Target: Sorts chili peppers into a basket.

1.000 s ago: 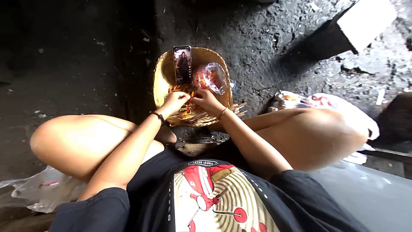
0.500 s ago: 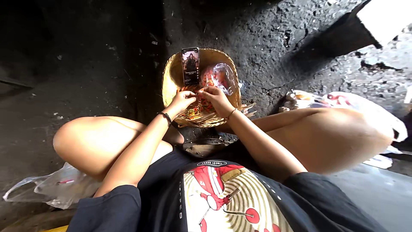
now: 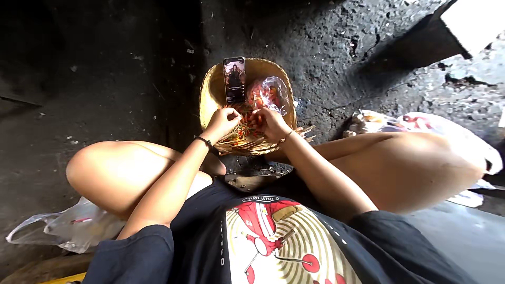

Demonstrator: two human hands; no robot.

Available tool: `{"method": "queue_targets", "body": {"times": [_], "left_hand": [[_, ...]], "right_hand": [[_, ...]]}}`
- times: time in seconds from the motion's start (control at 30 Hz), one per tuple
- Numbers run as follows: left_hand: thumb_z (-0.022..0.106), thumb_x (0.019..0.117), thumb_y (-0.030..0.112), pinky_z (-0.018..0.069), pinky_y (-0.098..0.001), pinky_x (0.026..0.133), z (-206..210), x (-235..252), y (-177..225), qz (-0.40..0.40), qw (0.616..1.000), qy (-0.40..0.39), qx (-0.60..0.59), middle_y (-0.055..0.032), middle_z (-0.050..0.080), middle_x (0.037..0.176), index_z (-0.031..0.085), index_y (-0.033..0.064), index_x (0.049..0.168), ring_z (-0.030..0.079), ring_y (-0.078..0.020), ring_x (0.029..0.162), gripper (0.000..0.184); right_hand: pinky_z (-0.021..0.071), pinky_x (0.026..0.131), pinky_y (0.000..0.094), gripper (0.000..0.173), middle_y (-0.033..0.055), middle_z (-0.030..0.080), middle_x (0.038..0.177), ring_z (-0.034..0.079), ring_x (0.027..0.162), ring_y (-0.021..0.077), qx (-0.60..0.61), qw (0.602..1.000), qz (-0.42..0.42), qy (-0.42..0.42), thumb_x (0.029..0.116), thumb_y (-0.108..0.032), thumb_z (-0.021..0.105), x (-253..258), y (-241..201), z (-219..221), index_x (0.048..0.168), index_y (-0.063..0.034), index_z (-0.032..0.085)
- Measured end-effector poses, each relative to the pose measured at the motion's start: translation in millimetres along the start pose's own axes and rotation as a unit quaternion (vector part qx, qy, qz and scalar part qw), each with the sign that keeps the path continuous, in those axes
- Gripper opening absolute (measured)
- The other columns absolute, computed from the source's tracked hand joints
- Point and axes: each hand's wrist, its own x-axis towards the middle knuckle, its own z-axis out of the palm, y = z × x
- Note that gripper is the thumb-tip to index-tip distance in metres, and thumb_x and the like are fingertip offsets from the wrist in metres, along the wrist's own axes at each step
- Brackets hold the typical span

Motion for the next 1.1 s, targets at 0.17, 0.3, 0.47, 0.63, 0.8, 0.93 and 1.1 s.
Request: {"method": "queue_targets", "body": {"times": [0.17,0.3,0.47,0.63,0.8,0.93,1.1], "left_hand": [[0.066,0.0970,0.012,0.0520,-0.0555,0.096,-3.0,-2.8,-4.9,-0.068,0.977,-0.058,0.192,-0.0179,0.072,0.109,0.072,0.0023,0.114,0.068,-0.0338,0.106,0.021],[0.065,0.0999,0.018,0.0507,-0.0557,0.100,2.5,-2.0,-6.9,-0.062,0.974,-0.068,0.208,-0.0165,0.071,0.119,0.070,0.0059,0.123,0.067,-0.0331,0.113,0.026],[0.062,0.1018,0.021,0.0503,-0.0566,0.100,4.0,-1.5,-6.7,-0.063,0.973,-0.078,0.208,-0.0153,0.071,0.120,0.071,0.0073,0.122,0.067,-0.0328,0.114,0.025],[0.061,0.1028,0.021,0.0498,-0.0560,0.102,5.0,-1.9,-6.4,-0.063,0.974,-0.078,0.204,-0.0147,0.071,0.121,0.071,0.0072,0.121,0.066,-0.0320,0.116,0.025],[0.062,0.1024,0.021,0.0496,-0.0567,0.102,5.4,-1.5,-7.5,-0.058,0.976,-0.075,0.198,-0.0148,0.071,0.121,0.071,0.0068,0.121,0.066,-0.0326,0.117,0.025],[0.061,0.1035,0.023,0.0493,-0.0565,0.102,6.6,-0.8,-7.3,-0.059,0.974,-0.078,0.206,-0.0149,0.071,0.122,0.071,0.0073,0.120,0.066,-0.0321,0.118,0.025],[0.061,0.1035,0.022,0.0499,-0.0573,0.101,6.7,-0.3,-9.5,-0.056,0.975,-0.081,0.200,-0.0159,0.070,0.122,0.071,0.0066,0.121,0.067,-0.0331,0.116,0.025]], "right_hand": [[0.0481,0.068,0.0329,0.029,0.0071,0.059,0.084,0.055,0.073,0.0154,-0.350,0.933,-0.089,0.002,0.1082,-0.013,0.043,18.1,7.8,-13.5,0.108,-0.0002,0.069],[0.0512,0.091,0.0668,0.029,0.0237,0.069,0.121,0.066,0.115,0.0446,-0.680,0.731,-0.051,0.019,0.1040,-0.018,0.052,13.4,4.2,-8.4,0.125,-0.0056,0.068],[0.0512,0.087,0.0682,0.029,0.0240,0.070,0.119,0.066,0.114,0.0455,-0.744,0.667,-0.023,0.003,0.0997,-0.023,0.063,16.0,17.5,-10.2,0.119,-0.0035,0.070],[0.0517,0.088,0.0669,0.025,0.0234,0.070,0.118,0.066,0.114,0.0444,-0.748,0.663,-0.030,-0.015,0.1005,-0.020,0.060,17.4,19.6,-9.0,0.115,-0.0032,0.071],[0.0521,0.087,0.0661,0.032,0.0233,0.070,0.115,0.067,0.111,0.0447,-0.744,0.665,-0.057,-0.031,0.0984,-0.026,0.066,15.6,15.6,-4.8,0.121,-0.0039,0.067],[0.0514,0.092,0.0658,0.028,0.0190,0.072,0.119,0.067,0.115,0.0418,-0.742,0.662,-0.090,-0.044,0.1031,-0.024,0.058,25.0,24.8,-9.8,0.124,-0.0116,0.071],[0.0522,0.088,0.0647,0.028,0.0241,0.070,0.114,0.067,0.111,0.0437,-0.743,0.664,-0.065,-0.045,0.0987,-0.021,0.061,13.5,13.3,-2.6,0.116,0.0002,0.067]]}}
